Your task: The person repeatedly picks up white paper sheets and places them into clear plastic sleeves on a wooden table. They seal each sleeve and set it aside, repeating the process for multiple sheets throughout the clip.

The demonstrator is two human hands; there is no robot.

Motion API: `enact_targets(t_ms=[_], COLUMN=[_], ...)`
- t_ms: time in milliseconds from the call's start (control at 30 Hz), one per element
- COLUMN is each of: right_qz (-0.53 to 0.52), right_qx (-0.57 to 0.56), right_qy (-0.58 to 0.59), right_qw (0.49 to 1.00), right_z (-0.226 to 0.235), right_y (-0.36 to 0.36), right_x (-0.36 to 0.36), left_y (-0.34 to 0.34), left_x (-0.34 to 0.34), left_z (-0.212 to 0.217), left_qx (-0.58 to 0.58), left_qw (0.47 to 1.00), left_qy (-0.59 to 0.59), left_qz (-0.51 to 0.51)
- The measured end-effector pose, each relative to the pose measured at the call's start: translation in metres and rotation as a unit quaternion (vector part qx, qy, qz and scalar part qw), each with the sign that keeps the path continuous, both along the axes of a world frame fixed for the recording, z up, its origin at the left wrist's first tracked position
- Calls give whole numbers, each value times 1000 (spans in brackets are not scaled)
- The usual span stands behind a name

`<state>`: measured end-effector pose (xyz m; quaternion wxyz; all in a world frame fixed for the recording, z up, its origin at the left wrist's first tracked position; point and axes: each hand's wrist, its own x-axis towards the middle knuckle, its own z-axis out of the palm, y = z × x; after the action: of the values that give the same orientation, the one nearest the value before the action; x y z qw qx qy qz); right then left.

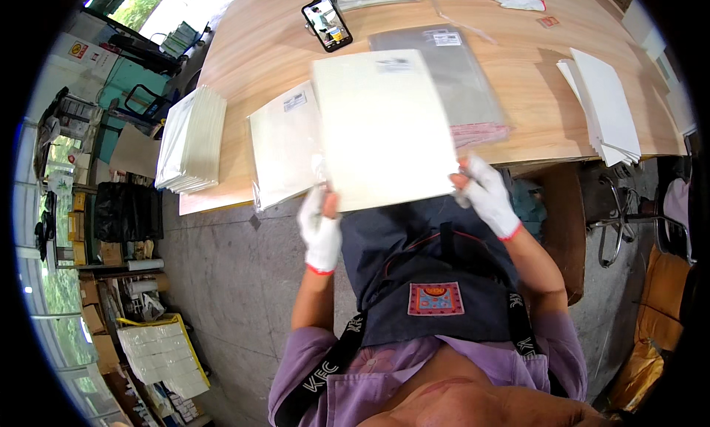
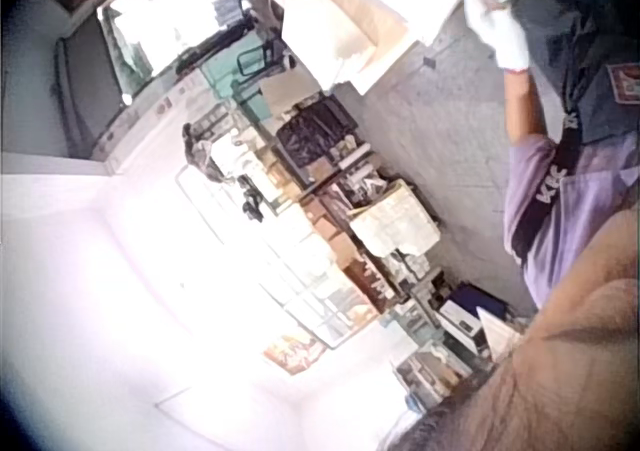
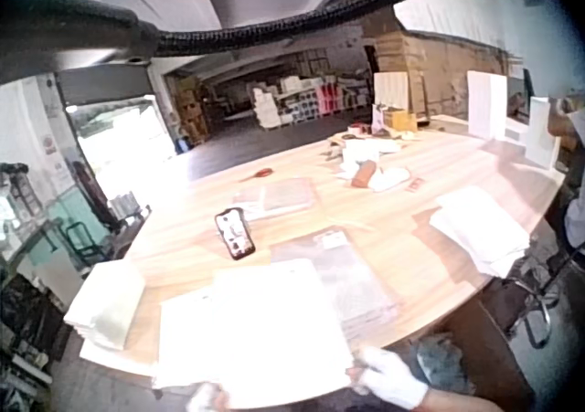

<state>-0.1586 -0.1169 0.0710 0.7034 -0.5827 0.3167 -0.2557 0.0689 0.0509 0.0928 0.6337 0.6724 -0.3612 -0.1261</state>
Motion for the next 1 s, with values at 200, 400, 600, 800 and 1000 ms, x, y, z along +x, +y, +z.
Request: enact_targets(t_ms=[200, 400, 600, 800, 1000], right_qz=[128, 198, 185, -54, -419], right_qx=[-93, -249, -166, 23, -26], right_qy=[80, 281, 95, 22, 26], right_qw=[984, 905, 964, 998, 907], right_z=[29, 16, 45, 35, 23], right_y=[10, 23, 12, -42, -109], right_x=[148, 198, 136, -18, -198], left_y=[48, 69, 60, 73, 31], left_x=[114, 165, 170, 171, 112], left_z=[6, -56, -68, -79, -12], left_qx=[40, 271, 140, 149, 289], left_qw=[991, 899, 948, 937, 815], left_qy=[-50, -261, -211, -209, -498], left_qz=[115, 224, 194, 237, 70])
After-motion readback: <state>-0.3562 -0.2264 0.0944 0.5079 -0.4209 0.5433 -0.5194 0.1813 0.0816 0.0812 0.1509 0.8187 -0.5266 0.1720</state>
